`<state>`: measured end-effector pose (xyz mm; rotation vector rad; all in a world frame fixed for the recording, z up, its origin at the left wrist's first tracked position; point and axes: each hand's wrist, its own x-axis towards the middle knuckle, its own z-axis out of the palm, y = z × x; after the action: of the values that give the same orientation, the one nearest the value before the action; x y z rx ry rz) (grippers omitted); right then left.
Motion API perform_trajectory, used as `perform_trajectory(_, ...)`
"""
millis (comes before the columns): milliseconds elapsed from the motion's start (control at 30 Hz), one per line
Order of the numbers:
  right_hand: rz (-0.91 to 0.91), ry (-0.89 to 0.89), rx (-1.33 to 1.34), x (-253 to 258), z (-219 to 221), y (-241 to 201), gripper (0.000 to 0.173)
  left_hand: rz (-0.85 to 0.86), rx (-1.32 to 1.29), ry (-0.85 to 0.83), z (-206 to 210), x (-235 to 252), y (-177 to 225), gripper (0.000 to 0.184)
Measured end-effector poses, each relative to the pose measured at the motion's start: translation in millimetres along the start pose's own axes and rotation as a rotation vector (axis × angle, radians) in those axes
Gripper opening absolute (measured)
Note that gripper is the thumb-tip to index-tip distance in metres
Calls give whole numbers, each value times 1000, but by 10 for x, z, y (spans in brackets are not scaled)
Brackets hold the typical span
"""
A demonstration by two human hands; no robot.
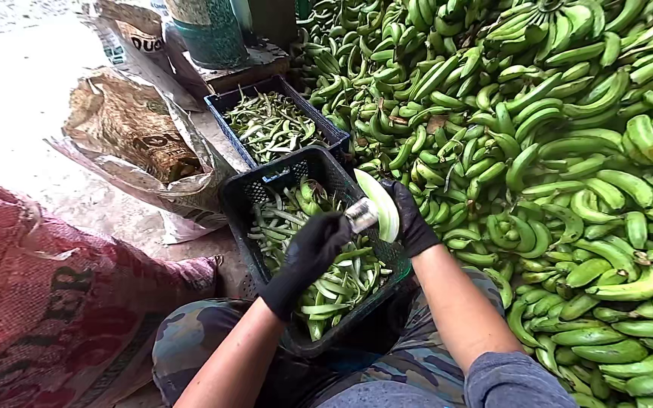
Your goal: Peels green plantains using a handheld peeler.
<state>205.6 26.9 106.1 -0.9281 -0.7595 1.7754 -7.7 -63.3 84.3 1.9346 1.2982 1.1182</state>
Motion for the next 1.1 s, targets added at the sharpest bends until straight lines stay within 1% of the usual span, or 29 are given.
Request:
perform_trajectory(33, 10, -9, 36, 13, -25, -5, 40, 93, 15, -29, 79, -35, -8, 44)
perform_trajectory(67, 71, -8, 75, 12, -21, -11, 43, 154, 52, -48, 156, -59, -12, 47)
perform_trajectory(133, 188, -9, 106, -11, 10, -8, 47, 184, 113, -58, 275, -75, 10, 50)
perform_trajectory(167, 176, -9, 85, -19, 26, 21, 45, 173, 135, -50, 308, -65, 13, 50)
perform_trajectory(233, 45, -8, -55, -48, 51, 109, 37, 130, 190, -5, 327, -19, -33, 47)
perform_trajectory(267, -28, -61, -156, -63, 17, 158, 32, 93, 214, 30, 310, 16, -86, 45)
perform_trajectory(300, -64, -123, -218, -55, -25, 211, 31, 37, 228, 71, 262, 55, -145, 43)
perform_trajectory(333, -52, -160, -256, -24, -53, 267, 33, -35, 227, 110, 181, 91, -191, 43)
perform_trajectory(367, -3, -182, -253, 18, -84, 333, 38, -132, 212, 142, 72, 119, -231, 44)
perform_trajectory(400, 24, -209, -247, 30, -110, 368, 40, -255, 179, 165, -57, 139, -258, 47)
perform_trajectory(433, 13, -238, -250, 9, -125, 362, 41, -371, 118, 201, -174, 153, -307, 51)
perform_trajectory(467, 5, -254, -250, -27, -117, 330, 41, -463, 32, 249, -257, 162, -351, 56)
perform_trajectory(500, 37, -236, -215, -35, -87, 307, 41, -519, -79, 291, -310, 170, -374, 59)
perform_trajectory(533, 62, -228, -217, -38, -55, 281, 42, -537, -205, 316, -342, 171, -353, 57)
perform_trajectory(567, 29, -232, -295, -47, -22, 260, 42, -541, -316, 322, -357, 160, -276, 56)
perform_trajectory(600, -54, -267, -436, -46, -2, 256, 43, -553, -395, 312, -350, 141, -171, 56)
perform_trajectory(667, -275, -372, -794, -69, 97, 278, 47, -587, -517, 263, -265, 94, 26, 58)
perform_trajectory(700, -366, -388, -924, -114, 189, 305, 47, -603, -562, 248, -190, 84, 121, 56)
perform_trajectory(733, -415, -389, -1002, -178, 299, 318, 45, -607, -616, 249, -114, 75, 215, 52)
perform_trajectory(767, -429, -414, -1032, -242, 391, 319, 43, -609, -701, 293, -57, 70, 288, 42)
perform_trajectory(833, -436, -446, -985, -258, 431, 382, 42, -529, -796, 356, -143, -28, 336, 35)
perform_trajectory(900, -369, -384, -937, -134, 349, 428, 46, -379, -655, 473, -429, -154, 395, 36)
perform_trajectory(967, -305, -312, -920, -23, 279, 391, 48, -196, -330, 635, -878, -309, 614, 35)
perform_trajectory(1033, -275, -253, -911, 18, 226, 363, 51, 22, 39, 812, -1392, -435, 892, 39)
perform_trajectory(1067, -253, -218, -898, 29, 204, 361, 51, 64, 297, 932, -1647, -454, 1045, 38)
perform_trajectory(1100, -236, -192, -884, 37, 190, 368, 50, 52, 552, 1037, -1897, -466, 1190, 37)
